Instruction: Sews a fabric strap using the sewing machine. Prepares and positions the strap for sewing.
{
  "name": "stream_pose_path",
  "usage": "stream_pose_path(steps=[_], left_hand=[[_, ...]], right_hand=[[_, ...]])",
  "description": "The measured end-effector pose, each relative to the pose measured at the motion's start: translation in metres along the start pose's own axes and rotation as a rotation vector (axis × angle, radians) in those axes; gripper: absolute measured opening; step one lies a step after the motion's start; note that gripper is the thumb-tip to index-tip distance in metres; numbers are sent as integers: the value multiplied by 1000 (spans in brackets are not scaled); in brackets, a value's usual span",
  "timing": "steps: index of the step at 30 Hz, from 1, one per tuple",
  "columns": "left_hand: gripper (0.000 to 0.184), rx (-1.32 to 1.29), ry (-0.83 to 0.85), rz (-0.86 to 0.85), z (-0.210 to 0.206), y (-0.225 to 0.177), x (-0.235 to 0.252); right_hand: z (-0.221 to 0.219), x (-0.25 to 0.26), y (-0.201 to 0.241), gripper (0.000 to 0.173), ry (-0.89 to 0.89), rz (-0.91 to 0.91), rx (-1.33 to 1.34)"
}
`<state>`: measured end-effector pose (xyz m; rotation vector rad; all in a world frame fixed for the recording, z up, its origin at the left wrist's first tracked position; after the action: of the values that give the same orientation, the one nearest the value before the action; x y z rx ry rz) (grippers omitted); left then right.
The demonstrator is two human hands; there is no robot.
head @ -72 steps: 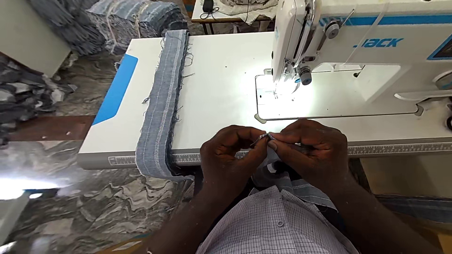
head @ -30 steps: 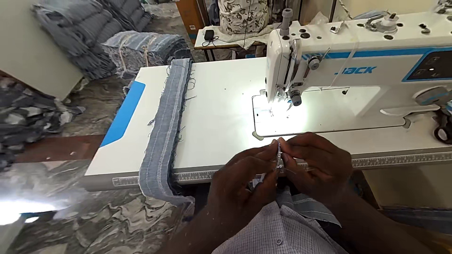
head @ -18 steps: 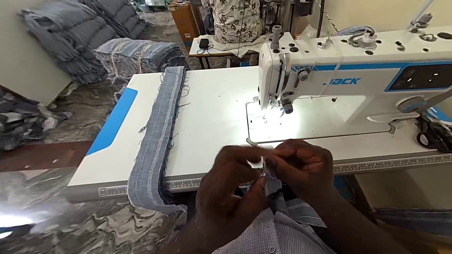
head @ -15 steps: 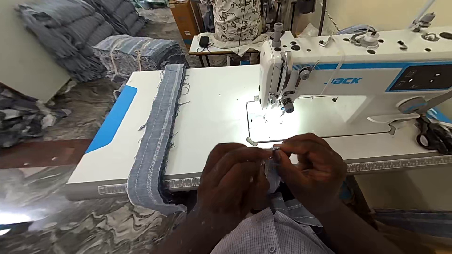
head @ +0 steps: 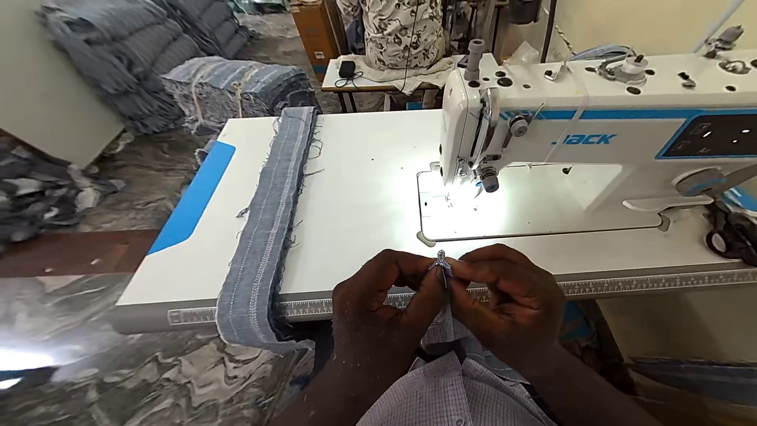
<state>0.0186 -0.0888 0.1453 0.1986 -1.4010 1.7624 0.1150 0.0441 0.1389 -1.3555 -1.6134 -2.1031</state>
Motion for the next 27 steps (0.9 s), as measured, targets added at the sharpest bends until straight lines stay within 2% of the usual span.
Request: stream_pose_path(steps=[3,5,7,9,12,14,17,18,20,21,24,27], left_hand=[[19,-49,124,102,-8,4,2],[29,-143,223,225,-16,11,0],[28,-262,229,375,-22,27,-1],[19,-358,179,456,-26,41,1],[12,-414,149,435,-43,47,7],[12,-258,270,403,-62,54,12],[18,-129,612,512,-101,87,22],[19,-119,653,553,-113,101,27],[19,-63,654,607,-135,129,37],[20,1,651,605,-145,143,44],[23,350,705,508,-159,168,65],[32,614,687,408,-147,168,73]], right_hand=[[-5,-5,11,21,19,131,-319],[-9,-8,7,22,79,141,-409],[-10,-8,-7,23,134,68,-347],[-5,-5,-21,26,116,-46,-173],[18,-8,-53,25,-37,-294,-23],[31,-14,-79,14,-65,-503,-74],[51,-15,-106,20,5,-642,-239],[57,-13,-108,19,39,-604,-391],[61,-7,-100,20,55,-410,-782],[55,-7,-103,23,74,-359,-869],[39,-16,-144,33,241,-365,-961],[44,1,-171,30,417,-285,-920]])
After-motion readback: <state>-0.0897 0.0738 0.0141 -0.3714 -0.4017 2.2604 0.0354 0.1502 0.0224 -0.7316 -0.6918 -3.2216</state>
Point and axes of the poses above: each hand's wrist, its own x-axis towards the middle knuckle, its own z-axis out of the back of the hand, y = z × x, the point moved 10 cm from there along x, towards the middle knuckle, and after that the axes turned 8 degrees about x, right-handed, at the moved point
